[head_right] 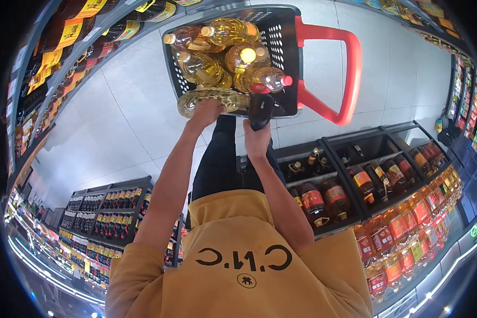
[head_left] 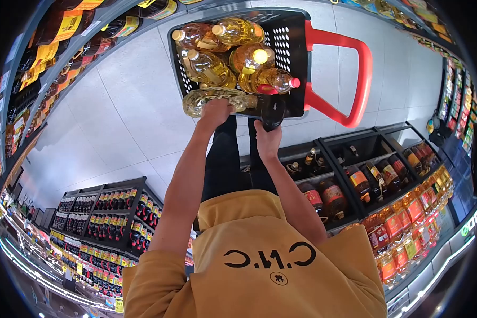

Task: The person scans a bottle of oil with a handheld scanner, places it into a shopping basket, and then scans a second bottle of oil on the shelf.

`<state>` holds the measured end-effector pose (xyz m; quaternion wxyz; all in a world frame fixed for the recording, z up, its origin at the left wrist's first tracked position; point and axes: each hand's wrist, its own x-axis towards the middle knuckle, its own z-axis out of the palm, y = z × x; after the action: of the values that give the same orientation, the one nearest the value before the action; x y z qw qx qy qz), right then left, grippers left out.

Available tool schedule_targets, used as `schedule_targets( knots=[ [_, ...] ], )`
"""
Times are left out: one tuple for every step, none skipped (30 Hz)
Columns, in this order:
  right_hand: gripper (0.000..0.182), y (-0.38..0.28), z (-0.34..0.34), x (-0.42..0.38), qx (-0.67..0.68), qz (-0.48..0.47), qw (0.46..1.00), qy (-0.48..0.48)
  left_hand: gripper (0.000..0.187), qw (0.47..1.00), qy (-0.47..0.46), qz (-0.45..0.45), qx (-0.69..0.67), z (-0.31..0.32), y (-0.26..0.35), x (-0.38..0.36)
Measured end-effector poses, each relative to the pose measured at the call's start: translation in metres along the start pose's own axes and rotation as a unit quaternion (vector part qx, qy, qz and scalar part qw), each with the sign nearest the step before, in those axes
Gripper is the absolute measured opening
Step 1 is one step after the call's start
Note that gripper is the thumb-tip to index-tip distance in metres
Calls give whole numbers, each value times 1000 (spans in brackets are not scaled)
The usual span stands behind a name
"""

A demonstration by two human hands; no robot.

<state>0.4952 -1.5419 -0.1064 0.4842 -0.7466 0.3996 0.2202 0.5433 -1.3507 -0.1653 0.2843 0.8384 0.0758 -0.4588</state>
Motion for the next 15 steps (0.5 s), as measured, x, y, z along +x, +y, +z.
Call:
schedule_targets(
  knots=[
    [38,-1,0,-1,-5,0,1000,-2,33,1000,-3,0,7,2,0,2],
    [38,-2,0,-1,2,-1,1000,-5,33,1000,12,18,0,7,-2,3],
    [39,-4,1,-2,10,-1,1000,-8,33,1000,13,15,-2,8,-1,4],
    [39,-3,2,-2,4,8,1000,-4,33,1000,14,11,-3,9,0,4],
    [39,-4,1,-2,4,9,1000,-7,33,1000,16,7,-4,10,1,4],
    [39,-4,1,-2,4,10,1000,-10,33,1000,19,3,-5,10,3,4],
    [39,-5,1,-2,5,12,1000,-14,33,1000,23,-1,-5,10,5,3],
    [39,-3,2,-1,-2,9,1000,-10,33,1000,26,-6,-5,9,6,2],
    [39,0,3,0,-8,7,1000,-5,33,1000,25,-8,-3,9,6,1],
    [39,3,3,1,-15,4,1000,0,33,1000,24,-10,0,9,7,0],
    [39,6,2,2,-18,6,1000,-1,32,1000,24,-11,2,9,8,0],
    [39,4,1,1,-21,8,1000,-3,32,1000,27,-7,2,9,7,0],
    [40,3,0,0,-24,9,1000,-5,32,1000,29,-4,1,9,6,0],
    [40,1,-1,-2,-21,9,1000,-6,32,999,32,-2,1,10,6,0],
    [40,-2,-1,-4,-17,7,1000,-7,32,1000,31,-1,0,9,6,-1]
  ],
)
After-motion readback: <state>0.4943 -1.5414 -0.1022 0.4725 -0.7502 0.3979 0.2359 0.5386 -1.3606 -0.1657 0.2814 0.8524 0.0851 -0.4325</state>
